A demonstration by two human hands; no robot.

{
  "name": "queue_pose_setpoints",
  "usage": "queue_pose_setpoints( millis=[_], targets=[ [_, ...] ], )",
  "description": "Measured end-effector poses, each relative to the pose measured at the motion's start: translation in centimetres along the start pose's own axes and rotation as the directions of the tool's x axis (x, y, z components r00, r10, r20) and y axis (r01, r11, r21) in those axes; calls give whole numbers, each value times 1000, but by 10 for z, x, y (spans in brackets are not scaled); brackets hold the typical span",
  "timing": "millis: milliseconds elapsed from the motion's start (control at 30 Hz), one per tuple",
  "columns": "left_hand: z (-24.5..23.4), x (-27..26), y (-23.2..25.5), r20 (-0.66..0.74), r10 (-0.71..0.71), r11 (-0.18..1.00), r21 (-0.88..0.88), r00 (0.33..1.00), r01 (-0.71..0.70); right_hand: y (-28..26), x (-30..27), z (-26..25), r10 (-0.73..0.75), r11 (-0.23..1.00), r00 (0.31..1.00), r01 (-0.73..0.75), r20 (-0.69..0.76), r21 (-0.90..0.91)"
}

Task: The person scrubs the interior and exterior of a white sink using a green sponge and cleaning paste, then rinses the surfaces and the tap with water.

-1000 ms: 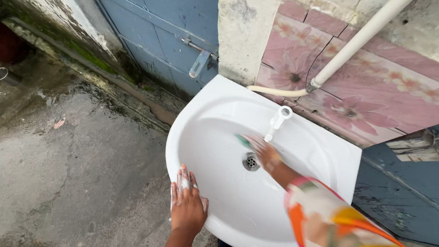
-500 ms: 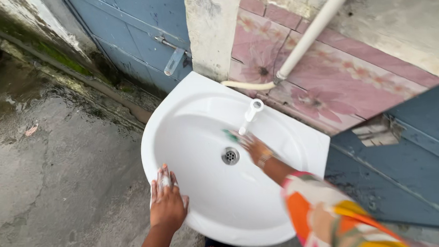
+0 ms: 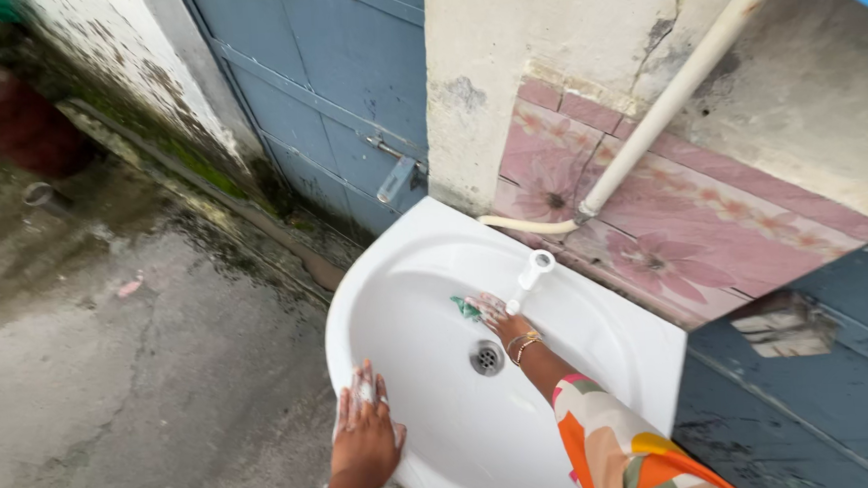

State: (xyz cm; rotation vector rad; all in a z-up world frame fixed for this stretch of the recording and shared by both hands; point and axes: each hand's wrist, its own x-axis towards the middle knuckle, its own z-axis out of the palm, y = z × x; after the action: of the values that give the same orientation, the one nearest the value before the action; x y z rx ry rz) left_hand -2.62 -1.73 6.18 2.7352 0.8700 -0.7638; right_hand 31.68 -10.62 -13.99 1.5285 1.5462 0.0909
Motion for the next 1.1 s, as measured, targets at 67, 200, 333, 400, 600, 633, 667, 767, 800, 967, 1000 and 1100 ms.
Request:
queue_pose_setpoints(
  millis=[67, 200, 333, 400, 600, 633, 667, 767, 800, 967, 1000, 1100],
  targets=[
    [1, -2, 2, 2, -1, 1000, 2, 1000, 1, -1, -31, 14, 67, 997, 993, -63, -101, 40],
    [-6, -4, 3, -15, 14, 999, 30, 1000, -13, -12, -95, 33, 32, 999, 999, -32, 28, 5],
    [-7, -8, 0, 39, 48, 997, 50, 998, -50, -17, -117, 32, 59, 992, 989, -74, 136, 105],
    [-7, -2, -3, 20, 77, 994, 81, 997, -78, -13, -104, 23, 92, 956, 981, -135, 169, 261],
    [33, 15, -13, -139, 156, 985, 90, 978, -145, -11, -43, -15, 291, 888, 951, -310, 105, 341],
    [42, 17, -12, -162, 168, 983, 98, 972, -153, -17, -46, -15, 319, 871, 941, -339, 117, 355],
    [52, 17, -11, -195, 183, 981, 104, 964, -166, -25, -57, -12, 329, 895, 938, -347, 109, 280],
    [59, 32, -17, -309, 217, 975, 119, 926, -189, -16, -96, 8, 366, 920, 924, -377, 110, 110],
    [58, 37, -19, -327, 220, 975, 115, 919, -192, -17, -116, 18, 358, 921, 922, -374, 145, 107],
    [58, 36, -9, -285, 233, 972, 90, 930, -216, -77, -188, 18, 203, 833, 841, -418, 501, 363],
    [54, 38, -7, -229, 254, 967, 89, 940, -239, -83, -185, 13, 174, 735, 807, -488, 565, 470],
    [50, 35, 1, -96, 322, 939, 163, 942, -305, -128, -172, -13, -30, 401, 813, -523, 581, 752]
  ],
)
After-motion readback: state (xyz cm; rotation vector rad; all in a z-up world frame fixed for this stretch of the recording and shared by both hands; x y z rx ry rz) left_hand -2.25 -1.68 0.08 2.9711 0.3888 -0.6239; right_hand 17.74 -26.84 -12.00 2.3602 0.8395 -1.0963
